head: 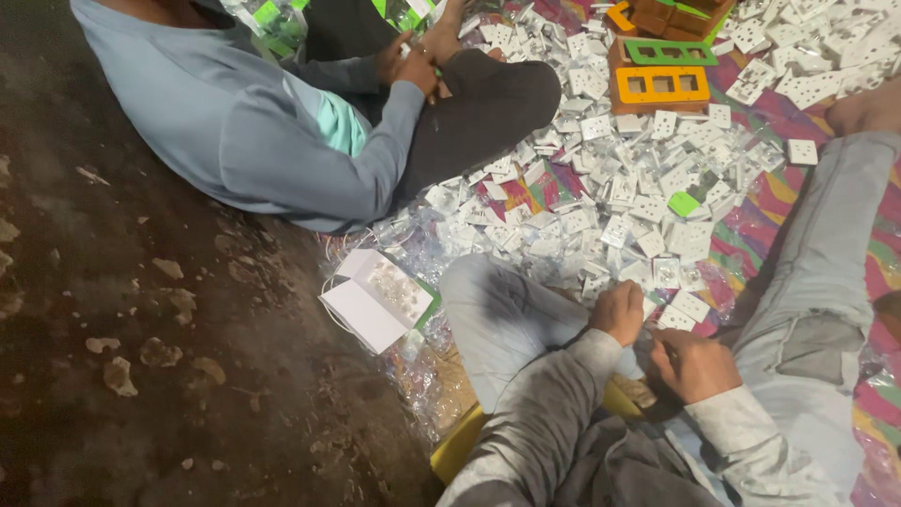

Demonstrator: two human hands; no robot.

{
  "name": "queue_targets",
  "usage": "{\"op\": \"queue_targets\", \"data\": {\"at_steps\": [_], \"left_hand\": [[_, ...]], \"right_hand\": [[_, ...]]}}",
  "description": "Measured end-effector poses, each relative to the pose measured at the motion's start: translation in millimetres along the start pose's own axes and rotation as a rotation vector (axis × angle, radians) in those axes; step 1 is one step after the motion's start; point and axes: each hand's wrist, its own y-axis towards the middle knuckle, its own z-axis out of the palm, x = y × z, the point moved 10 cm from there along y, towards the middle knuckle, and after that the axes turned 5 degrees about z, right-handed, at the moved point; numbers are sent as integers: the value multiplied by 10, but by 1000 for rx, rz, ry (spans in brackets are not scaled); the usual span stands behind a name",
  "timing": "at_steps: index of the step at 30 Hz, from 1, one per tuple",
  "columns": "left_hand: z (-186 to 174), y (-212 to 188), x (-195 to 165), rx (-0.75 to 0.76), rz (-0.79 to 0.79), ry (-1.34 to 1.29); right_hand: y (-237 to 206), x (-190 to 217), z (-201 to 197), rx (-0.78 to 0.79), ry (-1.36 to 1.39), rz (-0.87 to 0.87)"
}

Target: The person sits on the floor among a large spread of small white plastic switch plates and frames, picking up individual plates, fitting parts together by hand, and setting the handled pieces back on the mat. Other people nearby handle the same components.

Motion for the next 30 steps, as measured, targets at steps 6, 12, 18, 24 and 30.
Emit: {"op": "queue_targets", "data": {"at_steps": [6,12,18,24,30], "left_hand": [[1,-19,-16,-51,42,-3],[32,-17,-48,-25,27,3],[20,62,-102,-106,302,19],[252,90,128,-175,465,58],[283,116,411,-114,234,-211]], "right_hand": [[-69,72,16,9,-64,-38],[-124,70,97,37,-207,-79],[-21,-11,26,-72,86,-14],[-86,88,-119,-114,204,-143],[-91,188,-275,-102,256,-48]]}}
